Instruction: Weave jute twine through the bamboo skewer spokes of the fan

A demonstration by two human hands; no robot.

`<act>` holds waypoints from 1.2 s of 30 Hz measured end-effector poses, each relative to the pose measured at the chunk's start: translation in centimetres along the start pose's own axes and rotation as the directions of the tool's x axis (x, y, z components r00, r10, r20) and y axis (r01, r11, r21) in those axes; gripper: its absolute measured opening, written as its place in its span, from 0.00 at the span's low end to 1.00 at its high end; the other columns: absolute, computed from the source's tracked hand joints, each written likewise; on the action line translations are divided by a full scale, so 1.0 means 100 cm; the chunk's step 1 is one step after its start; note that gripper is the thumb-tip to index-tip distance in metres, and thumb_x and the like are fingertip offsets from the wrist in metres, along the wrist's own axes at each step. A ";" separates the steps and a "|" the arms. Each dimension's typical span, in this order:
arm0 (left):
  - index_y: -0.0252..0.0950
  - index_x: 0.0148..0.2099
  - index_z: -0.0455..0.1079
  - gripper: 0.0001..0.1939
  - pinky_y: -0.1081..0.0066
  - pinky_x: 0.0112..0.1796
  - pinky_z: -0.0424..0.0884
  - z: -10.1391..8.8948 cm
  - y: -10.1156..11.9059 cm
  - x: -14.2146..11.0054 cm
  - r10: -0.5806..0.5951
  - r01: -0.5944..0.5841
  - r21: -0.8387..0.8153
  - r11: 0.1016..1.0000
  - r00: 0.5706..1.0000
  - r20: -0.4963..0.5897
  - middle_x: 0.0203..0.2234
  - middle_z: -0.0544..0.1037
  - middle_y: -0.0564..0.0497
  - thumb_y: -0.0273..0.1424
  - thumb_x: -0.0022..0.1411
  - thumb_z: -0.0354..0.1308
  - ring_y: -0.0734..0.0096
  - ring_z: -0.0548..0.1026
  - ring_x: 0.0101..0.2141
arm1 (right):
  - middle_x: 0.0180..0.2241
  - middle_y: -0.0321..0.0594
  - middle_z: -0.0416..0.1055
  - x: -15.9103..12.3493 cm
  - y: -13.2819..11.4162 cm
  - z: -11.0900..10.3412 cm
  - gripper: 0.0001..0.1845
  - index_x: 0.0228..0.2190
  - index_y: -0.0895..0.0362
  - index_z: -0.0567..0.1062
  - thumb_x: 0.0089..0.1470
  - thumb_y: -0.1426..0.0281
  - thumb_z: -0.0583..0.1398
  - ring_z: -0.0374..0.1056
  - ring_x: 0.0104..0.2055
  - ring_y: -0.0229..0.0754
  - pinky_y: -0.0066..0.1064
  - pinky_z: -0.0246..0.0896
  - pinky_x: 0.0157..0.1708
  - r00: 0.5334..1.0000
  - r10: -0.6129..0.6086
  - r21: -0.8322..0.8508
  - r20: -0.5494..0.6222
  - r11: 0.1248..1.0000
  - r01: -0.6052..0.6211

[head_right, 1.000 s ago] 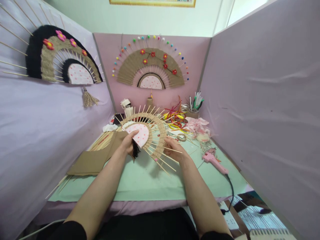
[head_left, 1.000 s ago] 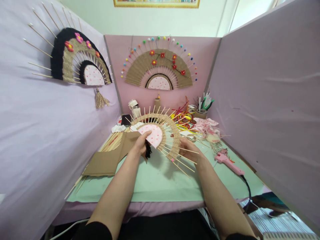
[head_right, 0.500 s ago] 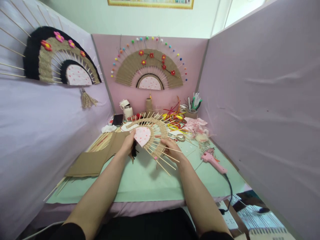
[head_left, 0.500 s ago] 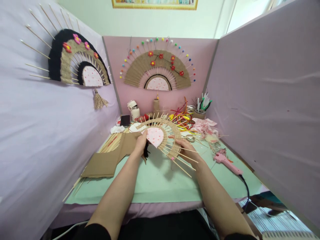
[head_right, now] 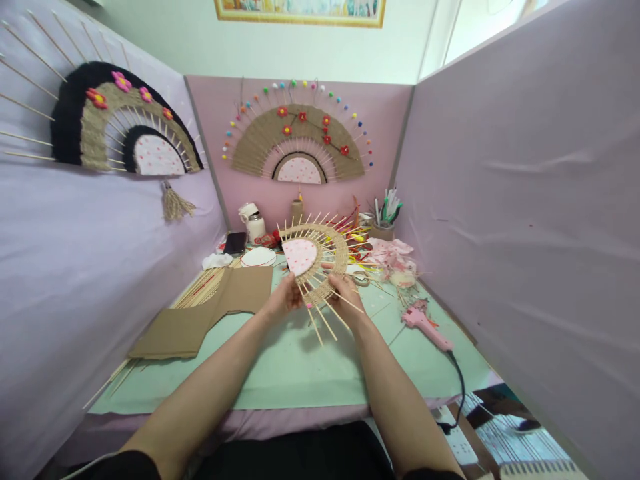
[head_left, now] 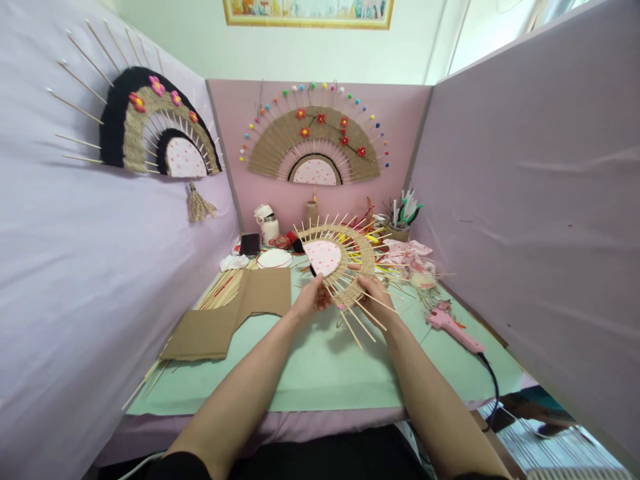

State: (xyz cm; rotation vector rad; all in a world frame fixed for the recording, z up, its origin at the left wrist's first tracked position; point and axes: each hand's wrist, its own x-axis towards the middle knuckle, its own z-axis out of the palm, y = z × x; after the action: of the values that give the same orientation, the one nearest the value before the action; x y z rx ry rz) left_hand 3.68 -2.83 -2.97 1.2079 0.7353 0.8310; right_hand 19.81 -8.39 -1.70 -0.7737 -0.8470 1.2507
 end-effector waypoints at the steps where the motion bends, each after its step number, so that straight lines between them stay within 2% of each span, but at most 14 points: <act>1: 0.35 0.32 0.71 0.27 0.72 0.26 0.64 0.003 0.000 -0.002 -0.060 0.074 -0.173 0.982 0.995 0.083 0.23 0.74 0.48 0.53 0.57 0.44 0.71 0.70 0.24 | 0.20 0.31 0.64 -0.001 0.001 0.001 0.21 0.43 0.52 0.71 0.45 0.65 0.61 0.60 0.20 0.35 0.29 0.61 0.22 1.000 0.010 -0.024 0.023 1.000 -0.009; 3: 0.34 0.39 0.71 0.25 0.67 0.32 0.68 0.004 0.000 -0.005 -0.091 0.169 -0.414 0.895 0.975 0.202 0.31 0.76 0.45 0.50 0.58 0.46 0.66 0.74 0.30 | 0.22 0.32 0.66 -0.002 0.003 0.003 0.22 0.45 0.51 0.70 0.46 0.63 0.62 0.63 0.22 0.36 0.30 0.63 0.24 0.996 0.041 -0.085 0.080 0.996 -0.034; 6: 0.31 0.42 0.70 0.16 0.65 0.37 0.70 0.000 0.000 -0.009 -0.136 0.260 -0.531 0.806 0.955 0.262 0.34 0.77 0.42 0.38 0.59 0.52 0.64 0.75 0.34 | 0.27 0.36 0.71 -0.005 0.005 0.006 0.24 0.47 0.50 0.69 0.46 0.60 0.62 0.67 0.27 0.40 0.33 0.65 0.27 0.985 0.081 -0.183 0.152 0.982 -0.053; 8: 0.29 0.44 0.70 0.13 0.66 0.38 0.70 -0.004 -0.002 -0.009 -0.169 0.312 -0.518 0.797 0.937 0.304 0.35 0.77 0.41 0.31 0.59 0.52 0.65 0.76 0.34 | 0.31 0.38 0.72 -0.007 0.004 0.006 0.26 0.47 0.51 0.69 0.45 0.59 0.62 0.68 0.29 0.42 0.35 0.65 0.28 0.977 0.097 -0.229 0.188 0.972 -0.052; 10: 0.28 0.46 0.69 0.14 0.66 0.37 0.71 -0.006 -0.003 -0.008 -0.173 0.342 -0.487 0.804 0.918 0.357 0.36 0.77 0.40 0.28 0.59 0.51 0.64 0.76 0.33 | 0.33 0.40 0.72 -0.008 0.002 0.006 0.27 0.48 0.51 0.68 0.46 0.58 0.62 0.68 0.31 0.43 0.36 0.65 0.30 0.969 0.108 -0.248 0.223 0.967 -0.050; 14: 0.31 0.53 0.65 0.19 0.62 0.35 0.72 -0.011 0.001 -0.007 -0.120 0.307 -0.472 0.826 0.915 0.385 0.40 0.76 0.40 0.26 0.59 0.49 0.59 0.76 0.37 | 0.34 0.40 0.72 -0.009 -0.005 0.000 0.26 0.47 0.51 0.69 0.44 0.62 0.64 0.68 0.34 0.44 0.34 0.62 0.31 0.960 0.047 -0.230 0.277 0.973 0.019; 18: 0.36 0.57 0.60 0.23 0.53 0.39 0.71 -0.015 0.010 -0.010 -0.071 0.266 -0.498 0.825 0.924 0.375 0.43 0.75 0.40 0.27 0.59 0.48 0.53 0.75 0.41 | 0.24 0.32 0.65 -0.007 -0.012 -0.010 0.26 0.45 0.51 0.69 0.42 0.66 0.65 0.59 0.24 0.34 0.26 0.53 0.24 0.960 -0.010 -0.232 0.278 0.970 0.077; 21: 0.37 0.57 0.61 0.23 0.49 0.42 0.69 -0.016 0.013 -0.013 -0.047 0.251 -0.531 0.810 0.929 0.368 0.45 0.74 0.40 0.26 0.58 0.49 0.51 0.74 0.44 | 0.20 0.29 0.58 -0.005 -0.015 -0.013 0.25 0.45 0.52 0.69 0.43 0.65 0.65 0.52 0.20 0.32 0.25 0.47 0.21 0.972 -0.010 -0.235 0.236 0.970 0.067; 25: 0.35 0.56 0.60 0.24 0.48 0.42 0.68 -0.016 0.013 -0.014 -0.055 0.272 -0.525 0.807 0.919 0.391 0.45 0.74 0.39 0.24 0.56 0.50 0.50 0.73 0.45 | 0.22 0.31 0.60 -0.002 -0.012 -0.014 0.23 0.43 0.52 0.70 0.42 0.66 0.64 0.56 0.22 0.34 0.27 0.52 0.24 0.981 -0.019 -0.202 0.193 0.978 0.059; 30: 0.36 0.54 0.62 0.24 0.57 0.37 0.72 -0.018 0.008 -0.013 -0.071 0.293 -0.459 0.839 0.894 0.442 0.41 0.76 0.41 0.21 0.53 0.51 0.51 0.74 0.44 | 0.25 0.34 0.64 -0.001 -0.007 -0.013 0.24 0.41 0.51 0.71 0.38 0.66 0.66 0.60 0.26 0.37 0.31 0.58 0.29 0.987 -0.036 -0.181 0.159 0.981 0.065; 33: 0.34 0.52 0.64 0.23 0.60 0.34 0.73 -0.019 0.006 -0.013 -0.079 0.305 -0.408 0.861 0.871 0.484 0.40 0.76 0.41 0.21 0.52 0.51 0.51 0.74 0.43 | 0.25 0.35 0.65 0.001 -0.005 -0.012 0.24 0.41 0.51 0.71 0.38 0.66 0.67 0.62 0.27 0.38 0.32 0.60 0.30 0.989 -0.041 -0.198 0.139 0.978 0.068; 36: 0.30 0.51 0.66 0.22 0.59 0.36 0.72 -0.020 0.006 -0.013 -0.095 0.318 -0.373 0.872 0.856 0.507 0.40 0.76 0.38 0.21 0.52 0.50 0.52 0.74 0.43 | 0.23 0.32 0.63 0.004 -0.002 -0.013 0.24 0.41 0.52 0.71 0.38 0.67 0.66 0.60 0.26 0.36 0.31 0.58 0.29 0.990 -0.077 -0.201 0.122 0.974 0.100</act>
State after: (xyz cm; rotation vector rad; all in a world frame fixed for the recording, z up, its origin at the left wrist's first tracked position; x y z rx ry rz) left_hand 1.20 -2.88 -2.72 0.8389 0.2399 0.4473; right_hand 21.05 -8.11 -2.12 -0.8268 -1.1060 1.1465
